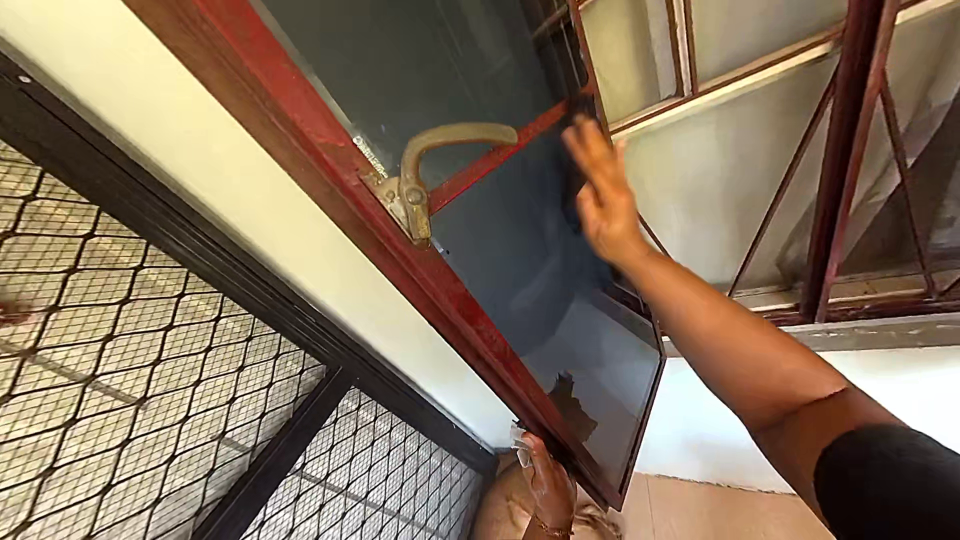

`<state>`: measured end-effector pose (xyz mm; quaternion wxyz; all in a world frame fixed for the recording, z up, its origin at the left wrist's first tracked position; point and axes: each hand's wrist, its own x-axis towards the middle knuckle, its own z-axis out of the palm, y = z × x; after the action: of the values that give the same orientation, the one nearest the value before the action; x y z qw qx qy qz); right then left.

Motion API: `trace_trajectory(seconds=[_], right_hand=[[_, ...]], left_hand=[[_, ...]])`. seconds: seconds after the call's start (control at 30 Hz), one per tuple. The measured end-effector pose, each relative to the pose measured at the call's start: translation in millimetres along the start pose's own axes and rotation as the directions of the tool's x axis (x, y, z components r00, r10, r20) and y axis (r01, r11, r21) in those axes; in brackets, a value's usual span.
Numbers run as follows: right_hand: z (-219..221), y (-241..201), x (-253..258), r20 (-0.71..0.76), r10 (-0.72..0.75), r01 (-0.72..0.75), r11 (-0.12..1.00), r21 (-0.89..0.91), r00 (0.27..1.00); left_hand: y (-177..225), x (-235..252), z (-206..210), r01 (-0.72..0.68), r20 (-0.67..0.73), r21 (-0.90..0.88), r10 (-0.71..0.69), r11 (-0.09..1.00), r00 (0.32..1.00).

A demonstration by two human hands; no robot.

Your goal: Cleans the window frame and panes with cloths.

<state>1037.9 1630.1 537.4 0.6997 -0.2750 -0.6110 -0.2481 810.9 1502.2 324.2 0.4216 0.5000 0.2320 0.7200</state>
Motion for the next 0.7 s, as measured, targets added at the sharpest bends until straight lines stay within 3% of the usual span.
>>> trace_trajectory(seconds=[0.07, 0.13, 0.23, 0.3, 0.37, 0.43, 0.5, 0.57, 0.63, 0.7], right_hand=[[-4, 20, 5, -0.039, 0.225, -0.226, 0.974, -0.025, 0.974], [-2, -10, 4, -0.02, 0.332, -0.332, 0.943, -0.031, 0.943], [6, -92, -22, 0.071, 0.102, -0.105, 0.994, 0.041, 0.992], [11, -119, -38, 0.133, -0.08, 0.057, 0.985, 0.164, 0.988], [10, -106, -36, 0.151, -0.234, 0.198, 0.956, 0.216, 0.961], [5, -72, -25, 0.135, -0.255, 0.234, 0.96, 0.151, 0.957], [3, -23, -15, 0.035, -0.091, 0.088, 0.994, 0.071, 0.995], [2, 18, -5, -0.047, 0.185, -0.185, 0.983, -0.006, 0.982], [4, 5, 5, -0.076, 0.372, -0.373, 0.928, 0.003, 0.925], [6, -51, 8, -0.024, 0.321, -0.32, 0.947, 0.042, 0.947]], left_hand=[[-2, 1, 3, -0.028, -0.005, -0.002, 0.028, 1.0, 1.0], [-2, 2, 3, -0.052, 0.001, 0.014, 0.051, 0.999, 0.999], [1, 3, 4, -0.082, 0.028, 0.036, 0.081, 0.996, 0.996], [2, 1, 4, -0.088, 0.025, 0.061, 0.086, 0.994, 0.996], [3, -1, 6, -0.082, -0.002, 0.063, 0.083, 0.995, 0.997], [4, 0, 6, -0.074, -0.003, 0.042, 0.075, 0.996, 0.997], [3, 0, 5, -0.072, -0.001, 0.038, 0.073, 0.997, 0.997], [1, -2, 4, -0.077, 0.007, 0.033, 0.077, 0.996, 0.997], [0, -2, 3, -0.078, 0.008, 0.031, 0.078, 0.996, 0.997], [-1, -2, 1, -0.082, 0.004, 0.029, 0.081, 0.996, 0.997]])
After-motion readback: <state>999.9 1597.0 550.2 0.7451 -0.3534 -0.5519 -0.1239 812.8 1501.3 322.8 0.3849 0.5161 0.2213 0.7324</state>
